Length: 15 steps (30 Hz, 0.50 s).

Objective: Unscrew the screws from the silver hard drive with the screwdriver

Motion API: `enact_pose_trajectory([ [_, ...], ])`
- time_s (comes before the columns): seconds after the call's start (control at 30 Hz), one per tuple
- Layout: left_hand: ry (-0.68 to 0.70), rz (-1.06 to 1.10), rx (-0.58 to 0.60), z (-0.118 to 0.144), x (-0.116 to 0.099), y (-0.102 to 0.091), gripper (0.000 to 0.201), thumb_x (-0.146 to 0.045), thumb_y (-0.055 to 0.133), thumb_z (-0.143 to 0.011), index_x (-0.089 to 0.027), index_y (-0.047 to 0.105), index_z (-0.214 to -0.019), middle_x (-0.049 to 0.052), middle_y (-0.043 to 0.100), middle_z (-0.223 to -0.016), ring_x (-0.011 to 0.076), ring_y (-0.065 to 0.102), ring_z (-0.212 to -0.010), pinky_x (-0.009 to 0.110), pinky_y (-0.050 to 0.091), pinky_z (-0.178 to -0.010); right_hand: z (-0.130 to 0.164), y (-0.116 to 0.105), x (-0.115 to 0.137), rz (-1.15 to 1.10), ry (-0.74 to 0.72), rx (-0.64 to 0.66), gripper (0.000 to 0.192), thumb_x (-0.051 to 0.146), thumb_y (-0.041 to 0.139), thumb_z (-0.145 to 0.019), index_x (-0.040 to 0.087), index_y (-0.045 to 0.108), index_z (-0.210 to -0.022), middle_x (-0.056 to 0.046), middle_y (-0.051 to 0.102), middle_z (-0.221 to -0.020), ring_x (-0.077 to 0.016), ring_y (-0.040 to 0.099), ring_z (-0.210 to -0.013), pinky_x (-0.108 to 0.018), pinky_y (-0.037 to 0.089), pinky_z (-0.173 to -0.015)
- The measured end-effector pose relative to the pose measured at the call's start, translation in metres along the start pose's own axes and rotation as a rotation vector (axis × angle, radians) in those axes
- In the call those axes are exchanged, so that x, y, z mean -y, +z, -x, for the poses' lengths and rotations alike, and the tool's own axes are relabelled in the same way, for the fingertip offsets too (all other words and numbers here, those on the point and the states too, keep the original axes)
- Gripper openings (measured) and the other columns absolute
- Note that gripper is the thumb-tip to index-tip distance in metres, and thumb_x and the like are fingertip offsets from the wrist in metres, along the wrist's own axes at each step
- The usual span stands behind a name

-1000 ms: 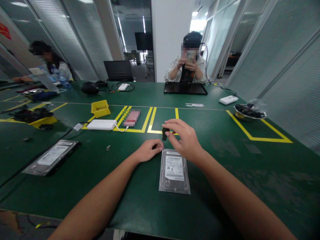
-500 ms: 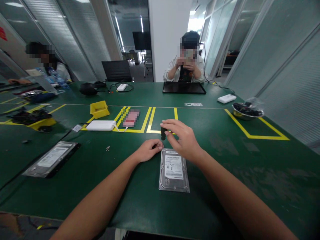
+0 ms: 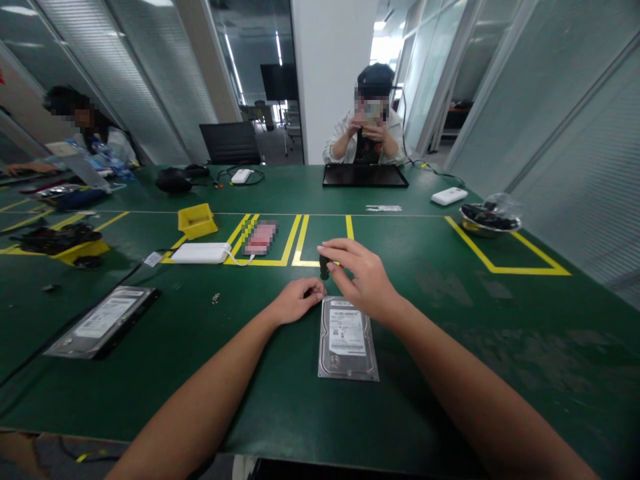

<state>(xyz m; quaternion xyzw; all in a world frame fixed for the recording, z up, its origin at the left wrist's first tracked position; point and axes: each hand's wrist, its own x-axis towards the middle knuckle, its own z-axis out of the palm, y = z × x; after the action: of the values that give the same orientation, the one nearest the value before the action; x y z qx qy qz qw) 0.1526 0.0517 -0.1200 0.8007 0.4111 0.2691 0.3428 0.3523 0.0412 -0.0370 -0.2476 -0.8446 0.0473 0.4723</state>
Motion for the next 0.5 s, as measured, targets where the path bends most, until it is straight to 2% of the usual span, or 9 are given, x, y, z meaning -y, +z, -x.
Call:
enact_pose_trajectory([
  [0.33,0.009,0.031,0.0,0.0003,0.0015,0.0003,0.011,-0.023,0.052,-0.089,-0.015,0.057,-0.082,-0.001,0.061,-0.08,0.015,0.053,-0.075,0.026,0.038,-0.071,-0.002,-0.004,0.0009,0.041,0.011,0.051,0.033,0.012,0.05,-0.09,0.016,0.064,-0.12,-0.013,0.061,-0.114,-0.0218,0.058,-0.105,-0.042,0.052,-0.09],
  [0.5,0.0,0.008,-0.008,0.0005,0.0027,0.0015,0.013,-0.025,0.052,-0.089,-0.015,0.058,-0.083,0.0,0.062,-0.081,0.0155,0.053,-0.076,0.026,0.038,-0.071,-0.0024,-0.0046,0.0019,0.033,-0.003,0.063,0.033,0.011,0.048,-0.091,0.019,0.063,-0.12,-0.011,0.06,-0.114,-0.0214,0.057,-0.106,-0.042,0.052,-0.089],
])
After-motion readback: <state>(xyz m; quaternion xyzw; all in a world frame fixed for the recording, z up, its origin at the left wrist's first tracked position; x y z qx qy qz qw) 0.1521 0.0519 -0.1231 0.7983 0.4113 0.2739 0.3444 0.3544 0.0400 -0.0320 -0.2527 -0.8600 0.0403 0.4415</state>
